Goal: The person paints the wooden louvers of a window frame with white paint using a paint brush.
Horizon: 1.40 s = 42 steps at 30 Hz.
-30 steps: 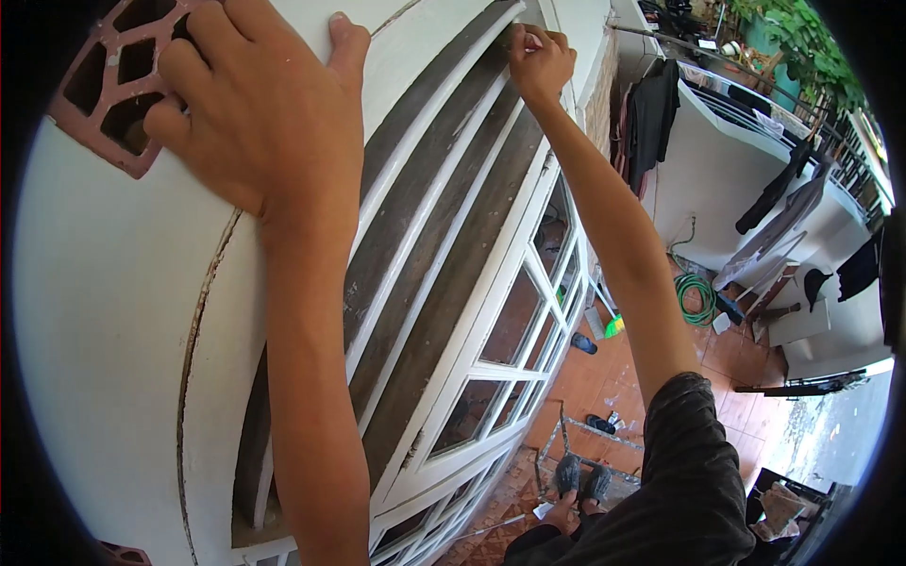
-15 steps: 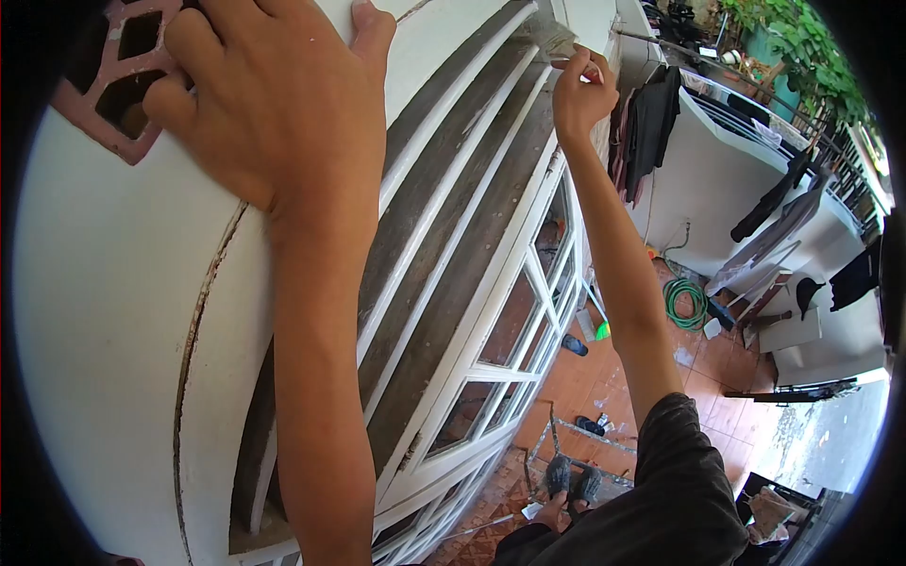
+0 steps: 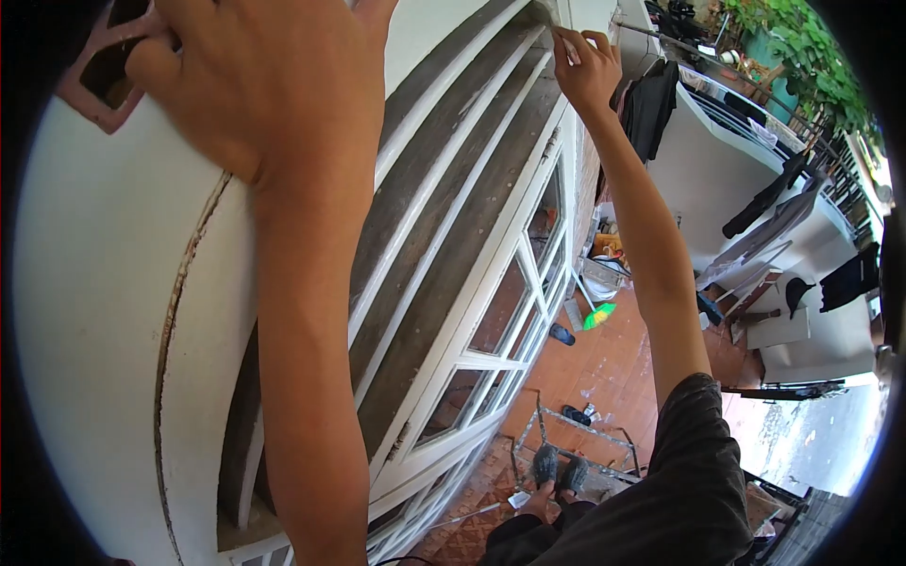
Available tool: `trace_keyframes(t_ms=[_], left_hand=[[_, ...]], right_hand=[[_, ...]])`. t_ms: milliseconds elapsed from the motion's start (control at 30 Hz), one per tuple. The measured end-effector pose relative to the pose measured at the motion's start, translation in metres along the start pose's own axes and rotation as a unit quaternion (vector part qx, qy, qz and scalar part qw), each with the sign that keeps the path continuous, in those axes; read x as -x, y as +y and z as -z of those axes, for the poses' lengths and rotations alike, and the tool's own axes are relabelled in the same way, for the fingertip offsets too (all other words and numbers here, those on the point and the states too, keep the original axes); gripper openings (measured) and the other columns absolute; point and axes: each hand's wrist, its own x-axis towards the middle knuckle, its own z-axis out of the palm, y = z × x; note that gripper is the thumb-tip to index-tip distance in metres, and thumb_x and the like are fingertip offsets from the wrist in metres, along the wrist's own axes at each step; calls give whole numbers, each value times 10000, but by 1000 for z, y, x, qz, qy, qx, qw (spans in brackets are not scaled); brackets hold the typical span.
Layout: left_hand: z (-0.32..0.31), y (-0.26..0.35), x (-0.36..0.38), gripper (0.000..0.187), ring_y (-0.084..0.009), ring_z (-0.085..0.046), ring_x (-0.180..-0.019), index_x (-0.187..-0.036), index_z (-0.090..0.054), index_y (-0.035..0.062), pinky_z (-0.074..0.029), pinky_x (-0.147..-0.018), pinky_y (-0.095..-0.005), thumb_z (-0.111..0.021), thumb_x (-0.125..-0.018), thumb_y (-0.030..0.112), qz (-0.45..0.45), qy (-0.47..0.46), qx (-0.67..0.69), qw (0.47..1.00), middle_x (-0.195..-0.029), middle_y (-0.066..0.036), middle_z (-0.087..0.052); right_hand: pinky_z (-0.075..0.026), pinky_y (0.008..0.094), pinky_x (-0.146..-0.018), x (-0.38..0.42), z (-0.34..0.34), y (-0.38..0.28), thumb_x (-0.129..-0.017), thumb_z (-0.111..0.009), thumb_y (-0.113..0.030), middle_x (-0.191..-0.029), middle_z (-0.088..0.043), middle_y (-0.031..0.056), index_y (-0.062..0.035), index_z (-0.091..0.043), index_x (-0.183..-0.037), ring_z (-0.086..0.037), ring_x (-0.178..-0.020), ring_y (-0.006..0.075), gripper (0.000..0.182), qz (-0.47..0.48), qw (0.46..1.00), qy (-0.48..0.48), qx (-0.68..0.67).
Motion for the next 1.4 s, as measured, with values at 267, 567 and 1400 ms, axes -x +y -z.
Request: trace_keyframes(t_ms=[267,567,1400], left_hand=[[-6,-3,6,509,-180,-450,-1014,-1046,-593,78,-347,-843,-356,-770,-738,441,21,78,44,996,-1030,-36,-522],[-18,-2,4,527,-186,-484,-1013,-1030,-590,78,-351,-846,-351,-808,-680,407,5,100,-24,995,-1035,-53,-546],[-30,-22,0,604,-270,-641,-1018,-1058,-639,116,-458,-811,-460,-513,-859,672,-99,45,53,993,-1043,-88,-666]], right_hand=[[-435,334,-711,7,40,7,-811,-715,-193,-729,-696,6,-181,-748,-896,-657,-810,172,92,-11,998,-55,-28],[-413,350,-709,53,19,0,-854,-684,-217,-719,-700,1,-192,-747,-887,-668,-791,170,76,-109,991,-80,-1],[-493,363,-708,33,44,-2,-838,-709,-295,-789,-695,56,-218,-767,-943,-656,-802,242,142,-180,978,-26,-100]])
